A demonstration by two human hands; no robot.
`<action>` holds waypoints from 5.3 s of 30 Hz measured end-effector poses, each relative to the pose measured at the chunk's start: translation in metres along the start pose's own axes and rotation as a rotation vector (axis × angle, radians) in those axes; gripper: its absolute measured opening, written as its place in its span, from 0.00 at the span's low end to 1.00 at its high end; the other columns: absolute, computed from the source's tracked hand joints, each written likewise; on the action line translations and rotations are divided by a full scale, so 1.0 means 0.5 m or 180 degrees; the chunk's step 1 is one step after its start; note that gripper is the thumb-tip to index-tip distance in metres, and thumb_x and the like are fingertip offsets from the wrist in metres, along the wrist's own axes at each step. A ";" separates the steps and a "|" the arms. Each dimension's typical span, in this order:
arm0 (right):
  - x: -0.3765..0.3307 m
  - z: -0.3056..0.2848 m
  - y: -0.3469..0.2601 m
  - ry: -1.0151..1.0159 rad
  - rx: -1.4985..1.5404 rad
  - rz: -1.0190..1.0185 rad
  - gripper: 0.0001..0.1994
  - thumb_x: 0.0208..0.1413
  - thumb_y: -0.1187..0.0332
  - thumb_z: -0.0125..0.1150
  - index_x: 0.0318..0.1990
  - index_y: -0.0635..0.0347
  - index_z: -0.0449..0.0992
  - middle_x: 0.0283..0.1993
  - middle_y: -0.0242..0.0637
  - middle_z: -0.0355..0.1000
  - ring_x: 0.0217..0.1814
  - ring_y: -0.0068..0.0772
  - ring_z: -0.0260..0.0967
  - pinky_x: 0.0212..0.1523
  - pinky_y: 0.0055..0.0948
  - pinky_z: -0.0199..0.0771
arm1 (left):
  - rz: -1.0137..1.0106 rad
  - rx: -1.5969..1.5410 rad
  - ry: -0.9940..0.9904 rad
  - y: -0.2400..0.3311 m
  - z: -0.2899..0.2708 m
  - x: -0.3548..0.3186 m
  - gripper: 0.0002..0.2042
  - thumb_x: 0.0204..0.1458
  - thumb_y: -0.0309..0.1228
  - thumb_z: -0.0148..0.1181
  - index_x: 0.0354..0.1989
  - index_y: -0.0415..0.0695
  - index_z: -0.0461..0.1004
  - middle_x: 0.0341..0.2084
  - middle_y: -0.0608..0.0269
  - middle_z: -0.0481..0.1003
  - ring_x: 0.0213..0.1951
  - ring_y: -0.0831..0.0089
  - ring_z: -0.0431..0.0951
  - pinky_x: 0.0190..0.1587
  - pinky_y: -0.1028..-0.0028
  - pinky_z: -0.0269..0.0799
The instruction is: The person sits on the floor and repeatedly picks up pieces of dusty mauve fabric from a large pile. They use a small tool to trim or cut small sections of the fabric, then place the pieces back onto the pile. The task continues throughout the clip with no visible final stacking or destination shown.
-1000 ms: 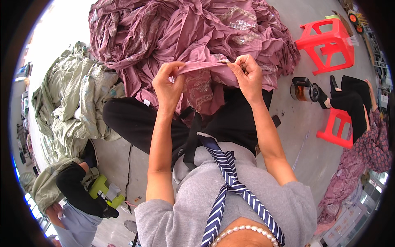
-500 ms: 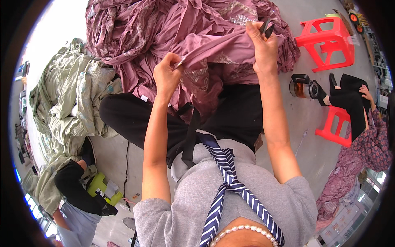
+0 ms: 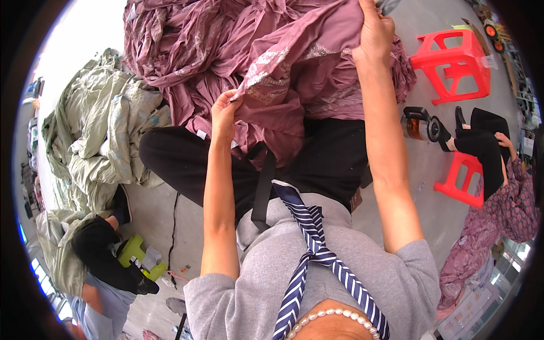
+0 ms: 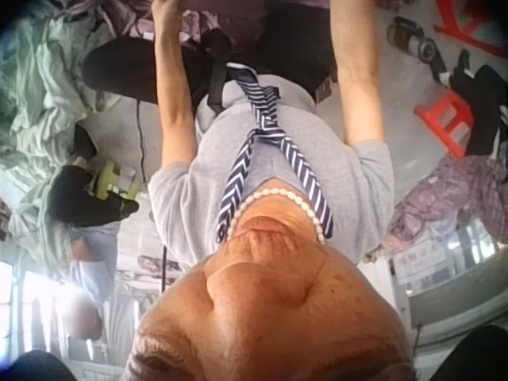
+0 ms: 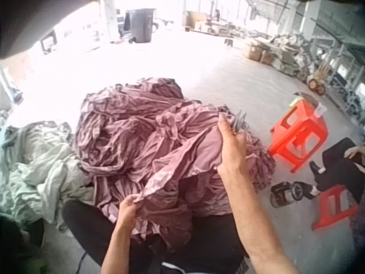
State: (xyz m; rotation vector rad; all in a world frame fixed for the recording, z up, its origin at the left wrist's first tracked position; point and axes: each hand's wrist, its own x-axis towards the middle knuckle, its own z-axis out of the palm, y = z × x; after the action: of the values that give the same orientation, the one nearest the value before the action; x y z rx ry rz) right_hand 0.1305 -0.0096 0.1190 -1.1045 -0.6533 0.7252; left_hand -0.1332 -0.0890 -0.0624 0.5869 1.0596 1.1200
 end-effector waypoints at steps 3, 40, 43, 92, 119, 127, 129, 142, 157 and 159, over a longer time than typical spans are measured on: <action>-0.017 0.052 0.020 -0.0352 0.0379 0.0253 0.12 0.50 0.58 0.63 0.28 0.57 0.75 0.27 0.27 0.69 0.24 0.21 0.65 0.24 0.21 0.65 | -0.0178 -0.0411 -0.0368 0.052 0.052 -0.058 0.15 0.48 0.20 0.58 0.45 0.40 0.67 0.35 0.64 0.75 0.31 0.78 0.76 0.32 0.80 0.73; -0.173 -0.069 0.152 -0.2656 -0.1129 0.0251 0.14 0.57 0.58 0.53 0.29 0.60 0.72 0.19 0.26 0.61 0.23 0.19 0.58 0.24 0.25 0.58 | 0.0358 -0.1840 0.0508 0.030 -0.116 -0.090 0.11 0.57 0.37 0.46 0.37 0.44 0.73 0.32 0.61 0.76 0.30 0.69 0.74 0.32 0.72 0.71; -0.200 -0.012 0.184 -0.2322 -0.2321 -0.1301 0.12 0.52 0.60 0.57 0.31 0.62 0.72 0.26 0.43 0.71 0.32 0.47 0.70 0.32 0.38 0.67 | -0.0078 -0.0886 0.1481 0.048 -0.088 -0.101 0.17 0.54 0.44 0.51 0.43 0.43 0.71 0.25 0.64 0.75 0.27 0.71 0.76 0.29 0.74 0.72; -0.224 -0.196 0.150 -0.1595 -0.3376 -0.0473 0.14 0.34 0.74 0.60 0.32 0.61 0.67 0.24 0.41 0.72 0.30 0.45 0.72 0.28 0.42 0.68 | 0.1253 0.3453 0.1495 0.214 -0.211 0.044 0.29 0.28 0.40 0.61 0.45 0.42 0.70 0.37 0.45 0.72 0.38 0.51 0.71 0.46 0.51 0.64; -0.211 -0.075 0.106 -0.1553 -0.2638 -0.1988 0.11 0.35 0.75 0.56 0.31 0.61 0.68 0.28 0.40 0.67 0.33 0.45 0.68 0.32 0.39 0.68 | 0.0903 0.1525 -0.0660 0.127 0.074 -0.022 0.06 0.40 0.25 0.46 0.21 0.37 0.69 0.20 0.69 0.68 0.24 0.83 0.66 0.26 0.83 0.60; -0.182 -0.244 0.258 -0.0759 -0.3569 -0.0808 0.06 0.42 0.76 0.49 0.32 0.61 0.66 0.29 0.48 0.70 0.36 0.53 0.69 0.32 0.46 0.67 | 0.1463 0.2086 0.0557 0.149 -0.099 0.041 0.18 0.40 0.31 0.51 0.41 0.37 0.72 0.39 0.57 0.71 0.41 0.65 0.69 0.44 0.68 0.65; -0.191 -0.257 0.265 -0.0413 -0.3481 -0.0782 0.08 0.44 0.74 0.51 0.34 0.62 0.67 0.28 0.49 0.69 0.34 0.54 0.69 0.31 0.45 0.66 | 0.1390 0.2818 0.0953 0.184 -0.114 0.023 0.18 0.40 0.31 0.51 0.41 0.37 0.72 0.39 0.56 0.72 0.41 0.64 0.70 0.44 0.67 0.65; -0.234 -0.243 0.200 -0.1223 0.1288 0.1202 0.10 0.55 0.64 0.53 0.29 0.61 0.65 0.41 0.36 0.69 0.47 0.21 0.62 0.51 0.21 0.59 | 0.1081 0.4451 0.1391 0.248 -0.159 -0.016 0.18 0.40 0.33 0.55 0.42 0.41 0.74 0.37 0.51 0.75 0.38 0.56 0.74 0.43 0.60 0.68; -0.280 -0.236 0.080 -0.2306 -0.1936 -0.0735 0.09 0.38 0.78 0.55 0.31 0.63 0.66 0.30 0.44 0.67 0.36 0.48 0.67 0.34 0.35 0.64 | 0.1143 0.4761 0.1083 0.237 -0.130 -0.037 0.21 0.39 0.34 0.54 0.45 0.44 0.74 0.37 0.49 0.76 0.38 0.52 0.75 0.42 0.57 0.69; -0.285 -0.240 0.084 -0.2209 -0.1961 -0.0702 0.10 0.37 0.79 0.54 0.31 0.63 0.66 0.30 0.44 0.67 0.37 0.49 0.67 0.34 0.35 0.64 | 0.0976 0.4891 0.0998 0.247 -0.123 -0.047 0.22 0.40 0.34 0.54 0.48 0.44 0.73 0.39 0.48 0.75 0.40 0.51 0.74 0.44 0.57 0.68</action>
State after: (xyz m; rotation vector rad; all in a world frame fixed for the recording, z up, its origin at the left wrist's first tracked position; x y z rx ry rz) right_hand 0.1291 -0.1766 0.0263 -1.3011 -1.6447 0.7313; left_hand -0.2432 -0.0728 0.0227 1.8436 2.0934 0.4370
